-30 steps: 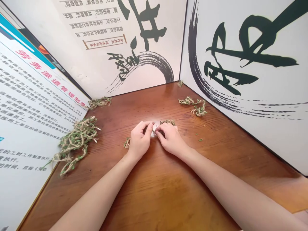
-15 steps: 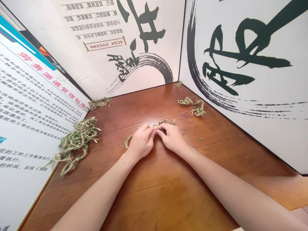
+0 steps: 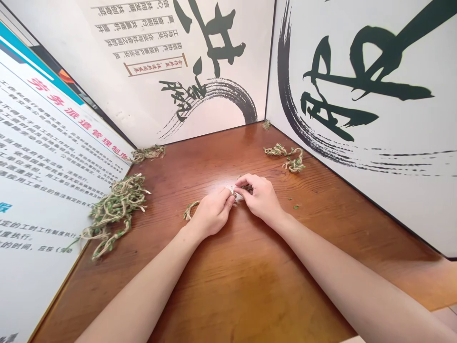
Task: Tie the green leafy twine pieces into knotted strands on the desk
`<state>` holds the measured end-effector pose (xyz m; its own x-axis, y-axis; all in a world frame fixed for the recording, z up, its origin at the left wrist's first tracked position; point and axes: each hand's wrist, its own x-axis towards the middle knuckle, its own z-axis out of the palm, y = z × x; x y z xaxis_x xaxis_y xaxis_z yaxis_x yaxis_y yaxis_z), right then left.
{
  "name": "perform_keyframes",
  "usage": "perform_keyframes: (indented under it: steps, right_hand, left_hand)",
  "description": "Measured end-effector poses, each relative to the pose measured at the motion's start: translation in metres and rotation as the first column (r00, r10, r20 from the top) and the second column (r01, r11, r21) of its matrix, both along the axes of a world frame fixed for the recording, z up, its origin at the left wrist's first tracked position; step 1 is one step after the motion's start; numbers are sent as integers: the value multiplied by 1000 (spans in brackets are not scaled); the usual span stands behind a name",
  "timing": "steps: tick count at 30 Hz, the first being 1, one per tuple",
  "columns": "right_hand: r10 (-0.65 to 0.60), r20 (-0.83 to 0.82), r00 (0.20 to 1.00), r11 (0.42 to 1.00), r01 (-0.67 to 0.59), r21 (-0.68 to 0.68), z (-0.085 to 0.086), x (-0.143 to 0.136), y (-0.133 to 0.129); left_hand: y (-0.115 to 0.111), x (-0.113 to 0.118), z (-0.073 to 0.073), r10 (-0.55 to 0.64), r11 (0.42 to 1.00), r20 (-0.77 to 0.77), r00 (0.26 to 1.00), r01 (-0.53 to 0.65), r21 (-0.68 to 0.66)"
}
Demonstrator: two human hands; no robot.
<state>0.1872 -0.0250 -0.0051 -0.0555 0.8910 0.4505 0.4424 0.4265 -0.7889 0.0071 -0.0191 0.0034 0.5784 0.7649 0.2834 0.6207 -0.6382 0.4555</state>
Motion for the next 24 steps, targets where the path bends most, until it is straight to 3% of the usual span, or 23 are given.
perform_keyframes:
  steps: [4, 8, 14, 19, 24]
  right_hand:
    - [60, -133, 989, 996, -69, -60, -3, -2, 2]
    - [187, -261, 947, 961, -232, -152, -2, -6, 3]
    - [248, -356, 901, 916, -337, -218, 5, -10, -1]
    - [210, -360, 909, 930, -300, -213, 4, -10, 1]
    - [213, -479, 851, 897, -365, -250, 1, -7, 2]
  left_hand:
    - [1, 0, 2, -23, 991, 196, 980, 48, -123]
    - [2, 3, 1, 93, 955, 400, 912, 32, -293]
    - [3, 6, 0, 208, 926, 439, 874, -32, -375]
    - [3, 5, -1, 247, 905, 459, 854, -35, -423]
    - [3, 5, -2, 241, 909, 463, 853, -30, -416]
